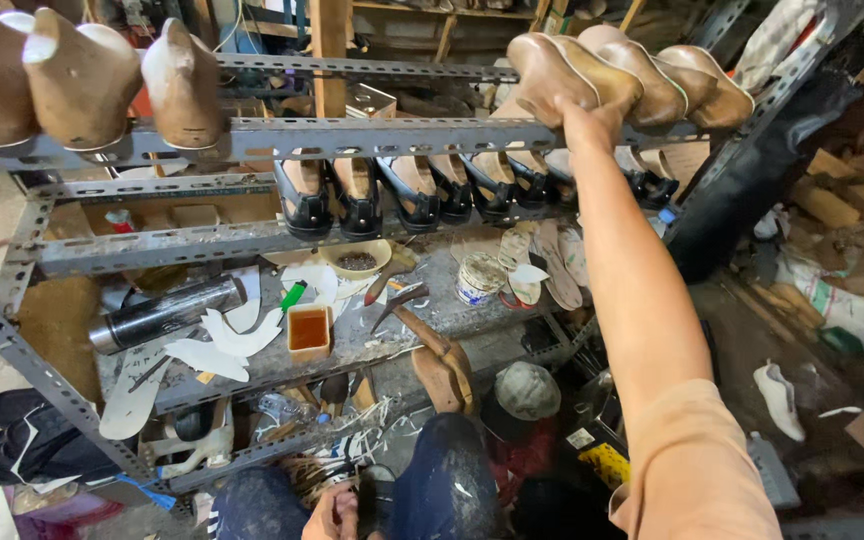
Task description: The person repeatedly dips a white shoe insole into a container of brown liquid and rubs the surface with their fingers. They perform this action multiple times, handling the insole with both hands and occasionally placing it on a nearby shelf.
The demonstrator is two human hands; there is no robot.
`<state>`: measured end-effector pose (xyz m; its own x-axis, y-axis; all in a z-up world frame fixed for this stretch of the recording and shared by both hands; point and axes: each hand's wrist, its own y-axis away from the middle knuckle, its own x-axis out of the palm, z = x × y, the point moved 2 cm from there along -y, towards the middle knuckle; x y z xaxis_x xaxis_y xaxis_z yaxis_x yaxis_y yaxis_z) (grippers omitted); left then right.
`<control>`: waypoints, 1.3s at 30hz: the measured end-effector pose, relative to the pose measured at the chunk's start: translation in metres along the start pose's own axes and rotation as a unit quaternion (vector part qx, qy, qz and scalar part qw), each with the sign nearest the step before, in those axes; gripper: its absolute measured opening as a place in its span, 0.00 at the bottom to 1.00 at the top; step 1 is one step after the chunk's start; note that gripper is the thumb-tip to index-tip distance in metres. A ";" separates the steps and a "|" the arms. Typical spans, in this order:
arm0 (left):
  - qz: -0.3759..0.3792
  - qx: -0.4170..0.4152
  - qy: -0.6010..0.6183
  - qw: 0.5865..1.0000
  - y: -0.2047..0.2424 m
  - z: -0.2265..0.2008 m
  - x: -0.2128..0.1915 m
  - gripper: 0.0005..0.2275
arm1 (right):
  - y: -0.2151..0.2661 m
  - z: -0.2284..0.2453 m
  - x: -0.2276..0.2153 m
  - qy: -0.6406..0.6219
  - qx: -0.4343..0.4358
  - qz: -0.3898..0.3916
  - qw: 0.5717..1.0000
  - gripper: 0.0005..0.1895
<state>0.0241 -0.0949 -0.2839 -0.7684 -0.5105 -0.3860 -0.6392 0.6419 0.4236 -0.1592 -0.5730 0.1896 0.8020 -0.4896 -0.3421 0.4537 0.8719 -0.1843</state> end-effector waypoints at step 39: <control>-0.117 0.370 0.647 0.656 0.082 -0.144 -0.147 0.40 | 0.485 -0.193 -0.008 -0.061 0.265 0.741 0.614 0.46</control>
